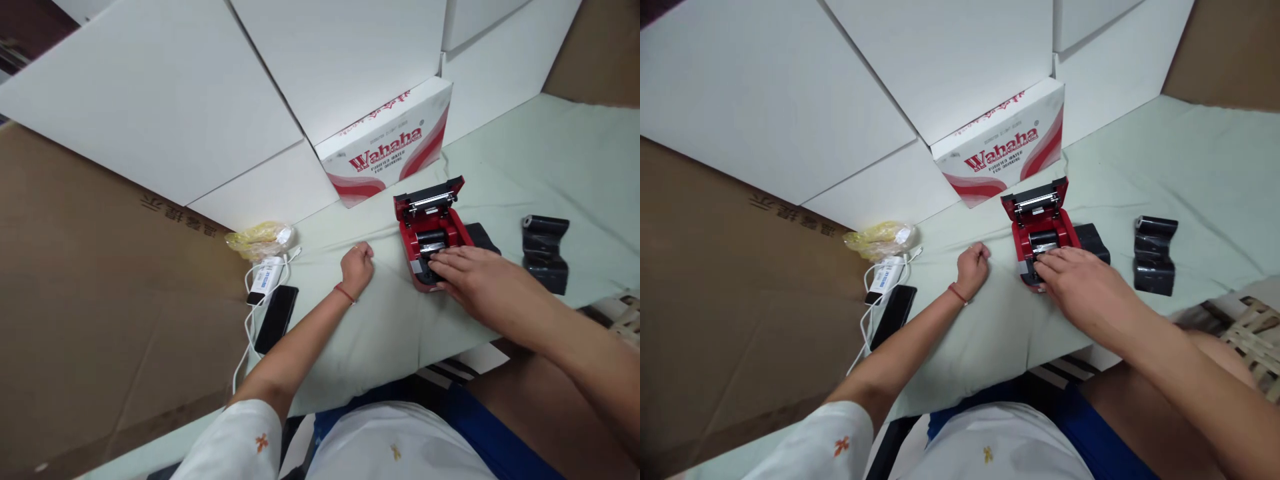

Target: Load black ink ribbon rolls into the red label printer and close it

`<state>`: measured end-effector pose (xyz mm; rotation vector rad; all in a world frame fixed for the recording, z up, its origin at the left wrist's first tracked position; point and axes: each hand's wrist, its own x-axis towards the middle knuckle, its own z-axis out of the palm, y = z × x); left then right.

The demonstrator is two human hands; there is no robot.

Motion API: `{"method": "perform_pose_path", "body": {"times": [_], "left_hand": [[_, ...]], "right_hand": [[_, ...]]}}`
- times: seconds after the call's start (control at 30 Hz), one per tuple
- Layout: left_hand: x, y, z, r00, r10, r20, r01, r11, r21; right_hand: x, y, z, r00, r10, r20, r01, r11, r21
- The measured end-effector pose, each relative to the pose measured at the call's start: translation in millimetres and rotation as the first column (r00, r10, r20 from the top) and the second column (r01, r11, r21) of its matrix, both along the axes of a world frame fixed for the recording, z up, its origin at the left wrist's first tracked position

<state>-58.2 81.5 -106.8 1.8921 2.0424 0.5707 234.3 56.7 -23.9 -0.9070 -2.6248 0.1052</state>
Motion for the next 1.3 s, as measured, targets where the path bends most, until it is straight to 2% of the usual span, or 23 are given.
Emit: {"method": "perform_pose_path", "body": {"times": [0.07,0.17,0.27,0.33,0.4,0.47,0.57,0.67,0.8,0.9,1.03,1.13,1.23,1.3], "left_hand": [[3,12,10.7,0.989,-0.072,0.129,0.052,0.987,0.149],[15,38,37.2,0.921,-0.263,0.289,0.152,0.922,0.355],[29,56,66.6,0.805,-0.415,0.424,0.263,0.890,0.372],[35,56,81.5,0.756,-0.455,0.471,0.319,0.884,0.342],[37,45,90.7,0.750,-0.487,0.447,0.367,0.870,0.330],[36,30,95.1,0.759,-0.542,0.360,0.435,0.835,0.338],[32,8,94.3,0.750,-0.628,0.207,0.554,0.768,0.322],[31,-6,84.0,0.723,-0.681,0.120,0.633,0.721,0.282],[34,-15,60.6,0.707,-0.693,0.142,0.626,0.705,0.333],[37,-15,51.0,0.697,-0.691,0.191,0.597,0.707,0.380],[38,-12,55.0,0.704,-0.657,0.271,0.554,0.746,0.370],[40,-10,54.9,0.691,-0.590,0.418,0.491,0.807,0.327],[44,-12,43.4,0.672,-0.451,0.587,0.384,0.890,0.244],[46,-12,31.9,0.648,-0.354,0.674,0.344,0.926,0.156]], "right_hand": [[2,-15,-9.3,0.999,-0.039,-0.002,0.039,0.997,0.074],[3,-25,-22.2,0.998,-0.049,-0.048,0.054,0.992,0.112],[1,-28,-30.1,0.989,-0.081,-0.122,0.096,0.988,0.120],[0,-29,-33.2,0.981,-0.092,-0.173,0.115,0.985,0.132],[1,-30,-35.8,0.968,-0.099,-0.229,0.134,0.981,0.143],[3,-31,-38.3,0.955,-0.112,-0.275,0.155,0.978,0.139],[9,-32,-41.0,0.944,-0.119,-0.308,0.160,0.981,0.112],[13,-31,-41.1,0.942,-0.113,-0.318,0.149,0.984,0.094],[16,-29,-40.0,0.944,-0.081,-0.321,0.113,0.990,0.083],[16,-28,-40.4,0.938,-0.085,-0.335,0.115,0.991,0.070],[14,-27,-43.6,0.926,-0.082,-0.368,0.113,0.992,0.062],[14,-28,-47.1,0.925,-0.084,-0.372,0.111,0.992,0.053],[16,-30,-49.4,0.924,-0.081,-0.375,0.109,0.993,0.052],[18,-31,-49.8,0.923,-0.075,-0.379,0.104,0.993,0.057]]}}
